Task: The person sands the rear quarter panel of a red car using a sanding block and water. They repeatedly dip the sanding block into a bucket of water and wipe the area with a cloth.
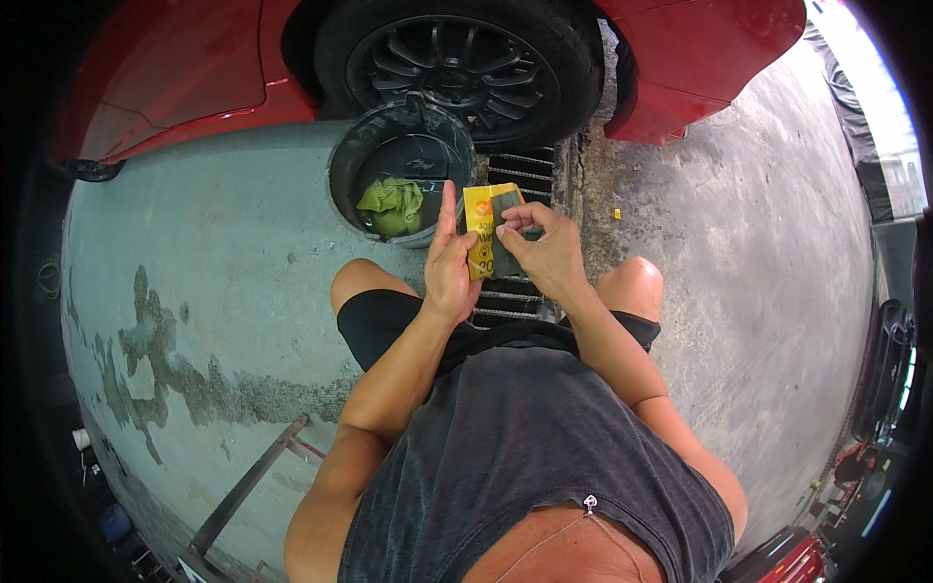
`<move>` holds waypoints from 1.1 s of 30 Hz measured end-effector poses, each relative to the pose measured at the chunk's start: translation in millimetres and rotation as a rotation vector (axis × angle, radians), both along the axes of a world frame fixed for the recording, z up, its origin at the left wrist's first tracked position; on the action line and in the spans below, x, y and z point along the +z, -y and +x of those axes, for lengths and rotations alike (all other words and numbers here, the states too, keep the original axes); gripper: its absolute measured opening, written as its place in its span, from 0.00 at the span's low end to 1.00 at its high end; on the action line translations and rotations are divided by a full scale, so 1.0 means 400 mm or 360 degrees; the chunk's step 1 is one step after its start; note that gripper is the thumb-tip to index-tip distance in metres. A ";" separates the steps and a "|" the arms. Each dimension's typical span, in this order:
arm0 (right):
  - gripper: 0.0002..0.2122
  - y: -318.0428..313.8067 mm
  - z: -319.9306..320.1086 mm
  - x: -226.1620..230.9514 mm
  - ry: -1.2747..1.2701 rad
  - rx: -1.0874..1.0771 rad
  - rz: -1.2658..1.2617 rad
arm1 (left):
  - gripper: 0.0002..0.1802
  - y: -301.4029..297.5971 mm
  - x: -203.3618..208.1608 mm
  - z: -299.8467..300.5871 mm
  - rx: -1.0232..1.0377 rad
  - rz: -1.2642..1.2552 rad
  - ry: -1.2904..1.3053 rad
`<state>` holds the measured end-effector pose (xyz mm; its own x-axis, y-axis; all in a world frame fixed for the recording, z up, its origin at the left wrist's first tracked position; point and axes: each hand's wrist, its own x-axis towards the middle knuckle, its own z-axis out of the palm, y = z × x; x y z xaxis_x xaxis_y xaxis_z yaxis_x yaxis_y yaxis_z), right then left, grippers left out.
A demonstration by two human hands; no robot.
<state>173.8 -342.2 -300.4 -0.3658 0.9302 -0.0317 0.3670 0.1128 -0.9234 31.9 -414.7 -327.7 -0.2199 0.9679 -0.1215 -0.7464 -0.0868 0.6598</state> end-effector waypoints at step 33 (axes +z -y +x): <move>0.09 -0.037 0.073 -0.014 -0.0984 -0.0280 -0.0594 | 0.29 0.010 -0.031 -0.074 0.0335 0.0104 -0.0144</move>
<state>203.0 -327.5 -306.1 -0.2658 0.9444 -0.1936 -0.2488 -0.2612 -0.9327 2.1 -418.7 -340.2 -0.4250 0.9047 -0.0308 -0.6453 -0.2789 0.7112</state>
